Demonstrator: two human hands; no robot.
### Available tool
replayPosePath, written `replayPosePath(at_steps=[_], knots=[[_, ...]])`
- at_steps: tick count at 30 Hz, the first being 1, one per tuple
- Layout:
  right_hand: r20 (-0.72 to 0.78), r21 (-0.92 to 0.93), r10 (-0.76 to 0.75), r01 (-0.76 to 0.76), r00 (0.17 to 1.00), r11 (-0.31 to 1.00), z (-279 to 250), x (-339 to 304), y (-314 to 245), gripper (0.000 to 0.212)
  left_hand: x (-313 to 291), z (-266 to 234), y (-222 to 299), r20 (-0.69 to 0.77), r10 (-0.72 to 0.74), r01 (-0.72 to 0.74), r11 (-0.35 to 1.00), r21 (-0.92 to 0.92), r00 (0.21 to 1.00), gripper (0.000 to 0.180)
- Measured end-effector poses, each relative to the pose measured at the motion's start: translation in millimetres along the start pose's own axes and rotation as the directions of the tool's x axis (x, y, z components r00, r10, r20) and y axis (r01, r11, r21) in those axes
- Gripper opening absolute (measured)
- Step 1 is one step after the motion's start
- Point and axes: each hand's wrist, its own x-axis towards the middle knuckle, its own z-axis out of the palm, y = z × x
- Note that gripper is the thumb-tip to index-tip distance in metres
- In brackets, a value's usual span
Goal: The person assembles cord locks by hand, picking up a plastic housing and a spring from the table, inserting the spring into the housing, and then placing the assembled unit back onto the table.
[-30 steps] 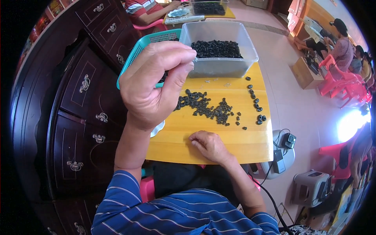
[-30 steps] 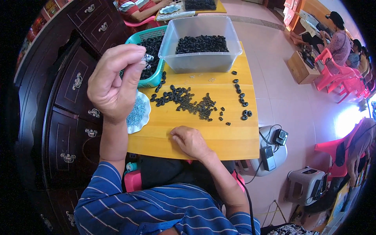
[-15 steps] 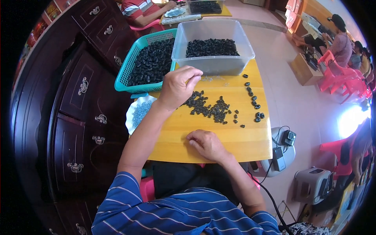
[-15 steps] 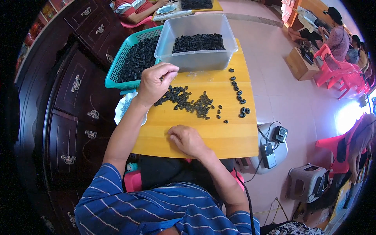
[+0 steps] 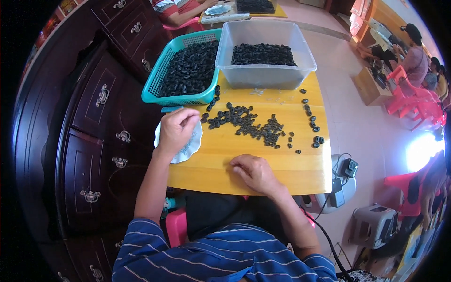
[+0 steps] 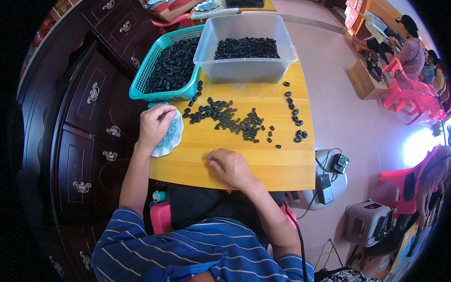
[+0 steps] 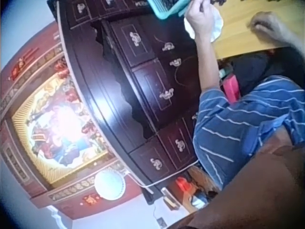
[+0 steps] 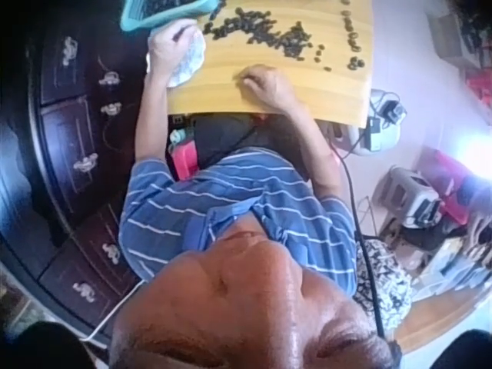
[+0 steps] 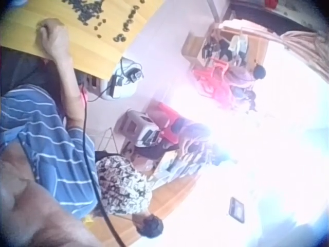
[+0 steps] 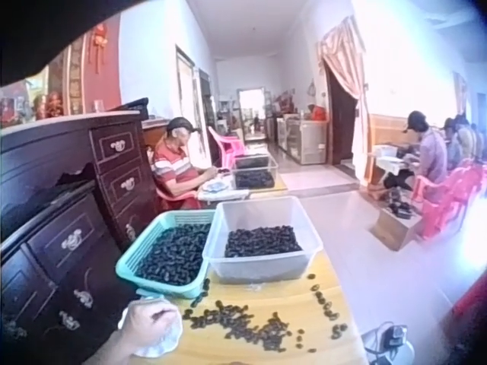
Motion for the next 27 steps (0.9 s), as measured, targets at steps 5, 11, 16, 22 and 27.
replayPosePath(at_steps=[5, 11, 16, 22, 27], knots=[[0.005, -0.009, 0.017, -0.017, 1.000, 1.000, -1, 1, -2, 0.014, -9, -11, -11, 0.093, -0.082, 0.046, 0.939, 0.340, 0.992, 0.020], [-0.003, -0.008, 0.009, -0.009, 1.000, 1.000, -3, -1, 0, 0.014, 30, 53, -3, 0.258, 0.024, -0.068, 0.984, 0.162, 0.966, 0.021], [0.006, -0.014, -0.009, 0.009, 1.000, 1.000, -4, 0, -1, 0.015, 71, 125, -24, 0.318, 0.100, -0.172, 0.963, 0.207, 0.943, 0.031], [0.006, -0.029, 0.007, -0.007, 1.000, 1.000, -2, 0, -1, 0.017, 97, 181, -28, 0.429, 0.056, -0.211, 0.923, 0.322, 0.901, 0.027], [-0.002, -0.025, 0.004, -0.004, 1.000, 1.000, -2, -1, 1, 0.017, 100, 194, -29, 0.448, 0.028, -0.234, 0.880, 0.412, 0.894, 0.015]])
